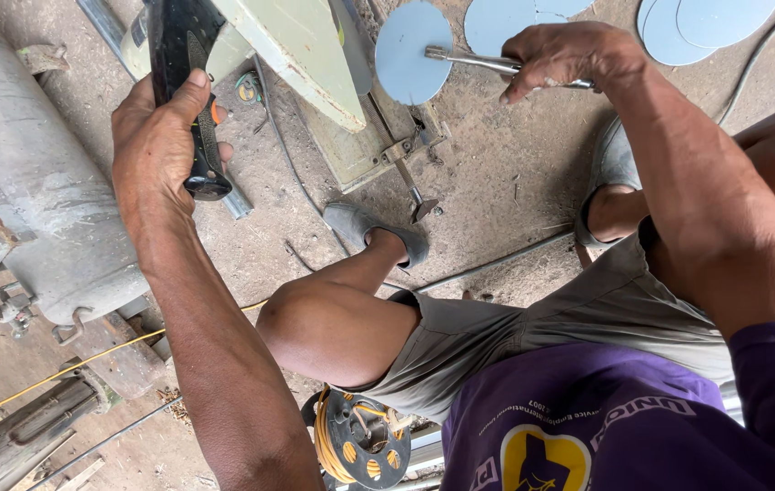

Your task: The person uses a bench grinder to smooth the edges of circular metal discs. They hold each disc with pliers against the spinning wheel, rotate it to grind the perimeter, then place the finished disc on the floor and pick up the next one.

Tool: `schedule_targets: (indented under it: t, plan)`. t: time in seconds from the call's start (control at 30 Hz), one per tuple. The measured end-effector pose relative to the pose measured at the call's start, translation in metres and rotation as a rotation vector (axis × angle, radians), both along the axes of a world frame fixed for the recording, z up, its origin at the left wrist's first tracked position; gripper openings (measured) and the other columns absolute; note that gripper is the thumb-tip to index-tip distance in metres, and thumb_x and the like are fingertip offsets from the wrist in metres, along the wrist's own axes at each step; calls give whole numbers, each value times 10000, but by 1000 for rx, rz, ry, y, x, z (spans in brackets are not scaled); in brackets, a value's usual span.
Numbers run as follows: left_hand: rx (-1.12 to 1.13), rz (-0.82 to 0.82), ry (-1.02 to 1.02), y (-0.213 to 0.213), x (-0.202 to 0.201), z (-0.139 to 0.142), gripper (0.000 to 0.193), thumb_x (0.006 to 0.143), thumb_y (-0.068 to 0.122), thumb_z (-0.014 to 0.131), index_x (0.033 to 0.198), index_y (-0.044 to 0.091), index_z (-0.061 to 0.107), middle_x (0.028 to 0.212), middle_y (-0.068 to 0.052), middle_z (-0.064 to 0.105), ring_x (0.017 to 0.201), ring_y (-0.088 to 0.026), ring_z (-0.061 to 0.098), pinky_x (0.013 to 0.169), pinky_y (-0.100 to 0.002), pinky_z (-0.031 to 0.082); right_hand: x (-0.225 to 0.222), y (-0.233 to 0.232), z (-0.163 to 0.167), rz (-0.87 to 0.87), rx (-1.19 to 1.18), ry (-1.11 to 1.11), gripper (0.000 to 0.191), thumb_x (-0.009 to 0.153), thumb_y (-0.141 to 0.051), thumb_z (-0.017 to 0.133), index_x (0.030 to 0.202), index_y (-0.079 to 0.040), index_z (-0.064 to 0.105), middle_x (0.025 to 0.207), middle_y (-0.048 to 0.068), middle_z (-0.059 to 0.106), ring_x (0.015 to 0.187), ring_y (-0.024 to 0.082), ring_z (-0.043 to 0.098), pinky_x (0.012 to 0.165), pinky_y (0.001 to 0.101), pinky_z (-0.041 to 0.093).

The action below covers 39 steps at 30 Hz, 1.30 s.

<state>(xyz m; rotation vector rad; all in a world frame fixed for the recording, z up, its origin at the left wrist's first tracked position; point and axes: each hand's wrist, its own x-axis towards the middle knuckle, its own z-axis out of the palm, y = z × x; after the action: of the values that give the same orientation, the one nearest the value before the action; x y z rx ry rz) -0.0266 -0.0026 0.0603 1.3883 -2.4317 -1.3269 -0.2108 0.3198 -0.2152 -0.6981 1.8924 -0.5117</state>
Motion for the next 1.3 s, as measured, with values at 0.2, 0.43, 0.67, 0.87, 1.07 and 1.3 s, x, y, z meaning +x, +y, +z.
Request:
schedule_targets:
  t: [0.2,0.43,0.67,0.87,1.07,1.3]
  plan:
    - [-12,4,-27,1,0,-2,226,945,286,720,1100,123,740,750,-21,724,484,-77,639,373,-206,526,69,-29,-20,-403,-353,-95,438,873,-340,817,1022,-111,475,777,38,526,710,160,537,678,320,481]
    - [38,-6,20,-7,1,-8,236,948,274,730,1111,104,736,782,-24,724,545,-79,653,394,-211,546,166,-136,-46,-901,-518,107,458,917,-193,798,1030,-45,379,676,100,619,481,225,554,371,424,435]
    - [8,-4,5,-6,1,-7,256,941,291,732,1112,101,735,775,-23,727,534,-72,665,393,-204,558,166,-150,-58,-788,-348,269,476,844,-115,798,1066,-46,383,671,87,599,532,244,581,424,401,478]
    - [-15,-17,-10,-2,4,-6,262,945,297,721,1119,102,734,764,-27,721,506,-82,652,382,-198,535,151,-122,-54,-606,-262,320,481,795,-80,761,1117,-10,411,673,78,556,512,221,533,371,381,459]
    - [-55,-24,0,2,4,-6,237,944,299,713,1089,114,746,747,-32,738,491,-77,671,376,-182,545,121,-90,-37,-364,-99,322,397,876,-84,668,1202,-16,452,688,99,559,489,226,512,345,365,481]
    - [-49,-26,11,1,7,-6,211,941,285,719,1051,108,749,731,-28,728,475,-78,656,363,-184,531,92,-60,-18,-188,-109,342,487,867,-143,714,1255,31,477,751,122,612,549,216,576,439,353,541]
